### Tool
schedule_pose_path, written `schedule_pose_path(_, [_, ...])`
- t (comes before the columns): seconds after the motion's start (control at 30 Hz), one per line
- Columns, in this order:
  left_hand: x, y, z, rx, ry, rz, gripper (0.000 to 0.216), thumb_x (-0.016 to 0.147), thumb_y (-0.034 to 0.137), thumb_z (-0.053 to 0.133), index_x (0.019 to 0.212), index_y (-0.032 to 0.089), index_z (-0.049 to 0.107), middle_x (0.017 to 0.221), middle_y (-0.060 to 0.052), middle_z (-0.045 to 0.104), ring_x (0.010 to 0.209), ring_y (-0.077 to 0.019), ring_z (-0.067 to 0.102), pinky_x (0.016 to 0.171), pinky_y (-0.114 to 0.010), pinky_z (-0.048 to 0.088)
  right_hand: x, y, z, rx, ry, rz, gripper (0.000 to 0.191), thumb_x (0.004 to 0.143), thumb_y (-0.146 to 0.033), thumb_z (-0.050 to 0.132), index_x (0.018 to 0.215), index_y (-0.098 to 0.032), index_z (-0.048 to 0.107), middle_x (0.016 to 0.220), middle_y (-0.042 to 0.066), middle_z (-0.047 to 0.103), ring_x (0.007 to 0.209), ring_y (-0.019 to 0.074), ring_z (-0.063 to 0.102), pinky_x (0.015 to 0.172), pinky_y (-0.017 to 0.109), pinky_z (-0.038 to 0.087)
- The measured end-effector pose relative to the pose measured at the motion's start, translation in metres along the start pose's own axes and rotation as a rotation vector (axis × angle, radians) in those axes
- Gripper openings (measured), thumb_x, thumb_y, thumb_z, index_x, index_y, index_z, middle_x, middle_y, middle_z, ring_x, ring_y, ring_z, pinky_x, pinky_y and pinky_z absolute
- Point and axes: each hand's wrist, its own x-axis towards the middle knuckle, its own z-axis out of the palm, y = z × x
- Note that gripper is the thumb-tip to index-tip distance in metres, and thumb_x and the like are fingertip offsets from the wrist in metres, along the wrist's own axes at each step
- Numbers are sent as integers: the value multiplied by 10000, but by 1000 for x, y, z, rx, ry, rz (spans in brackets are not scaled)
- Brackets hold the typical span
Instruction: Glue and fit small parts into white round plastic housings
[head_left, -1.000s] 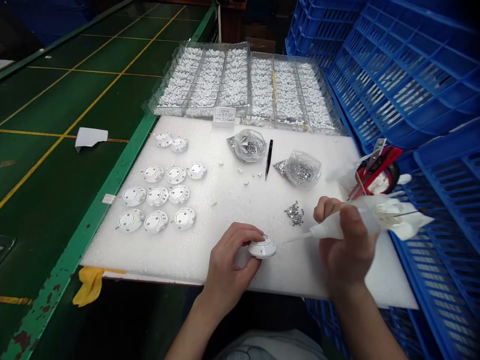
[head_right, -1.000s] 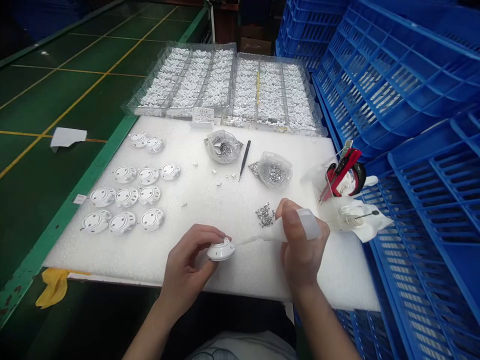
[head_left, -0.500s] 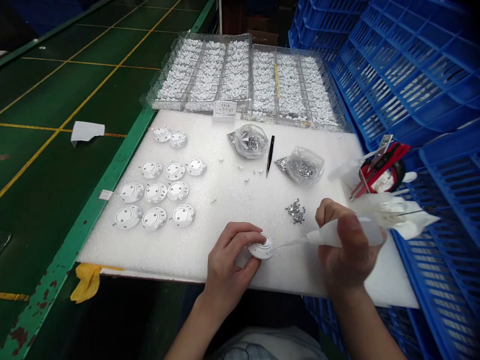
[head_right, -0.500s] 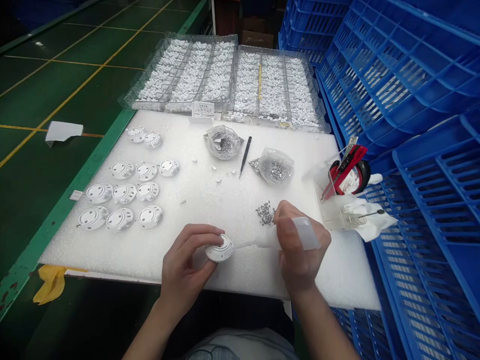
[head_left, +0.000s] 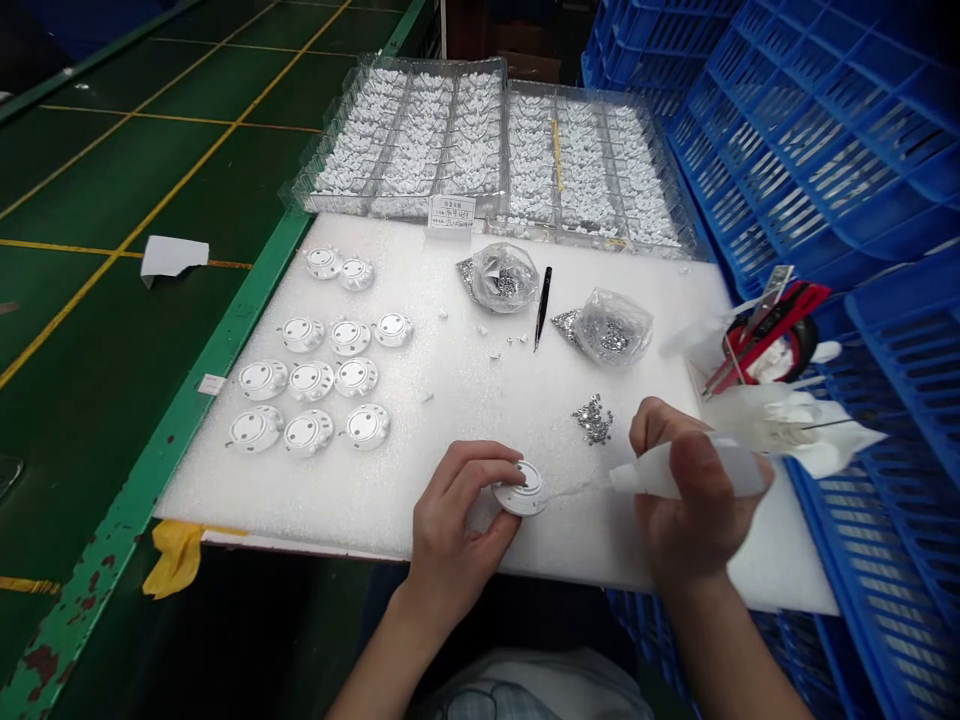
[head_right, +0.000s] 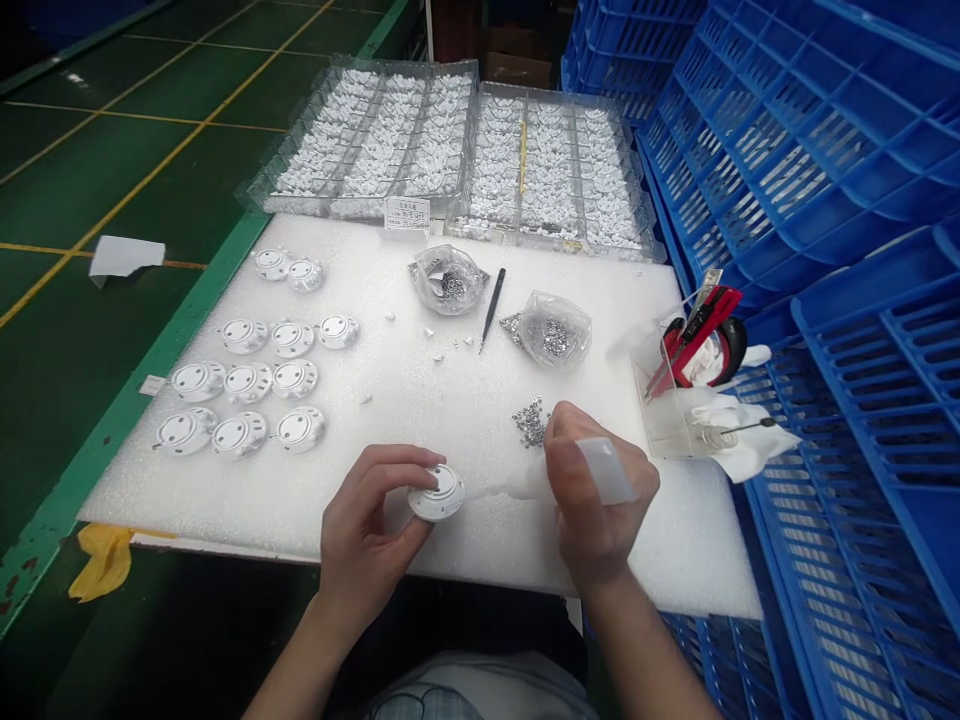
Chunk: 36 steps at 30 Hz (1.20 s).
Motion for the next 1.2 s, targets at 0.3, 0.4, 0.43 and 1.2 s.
schedule_pose_path(0.3, [1,1,0,21,11,4,257,883,9,704,1018,226,682,1048,-61,728,926,-204,737,814,-318,647,-1,0,0,-37,13,33,611,957,-420,674,531,-201,296,521,-48,217,483,92,239,541,336,161])
schedule_pose_path(0.4, [1,1,0,16,13,12,272,878,-5,703,1021,225,680,1051,-59,720,932,-195,732,819,-306,643,-1,-1,0,-25,-2,17,601,968,-395,664,536,-195,296,520,-47,224,481,88,246,533,332,156])
schedule_pose_path(0.43, [1,1,0,15,11,13,277,876,-8,702,1021,226,678,1052,-58,717,933,-194,730,821,-306,642,-1,-1,0,-25,2,16,606,968,-400,666,538,-194,293,518,-47,222,481,88,241,535,331,156])
schedule_pose_path(1.2, [0,0,1,5,20,6,227,898,38,707,1021,225,670,1019,-48,717,908,-190,725,796,-293,616,10,-5,-1,193,101,375,527,906,-686,682,677,-231,545,645,-31,388,576,138,359,528,307,280])
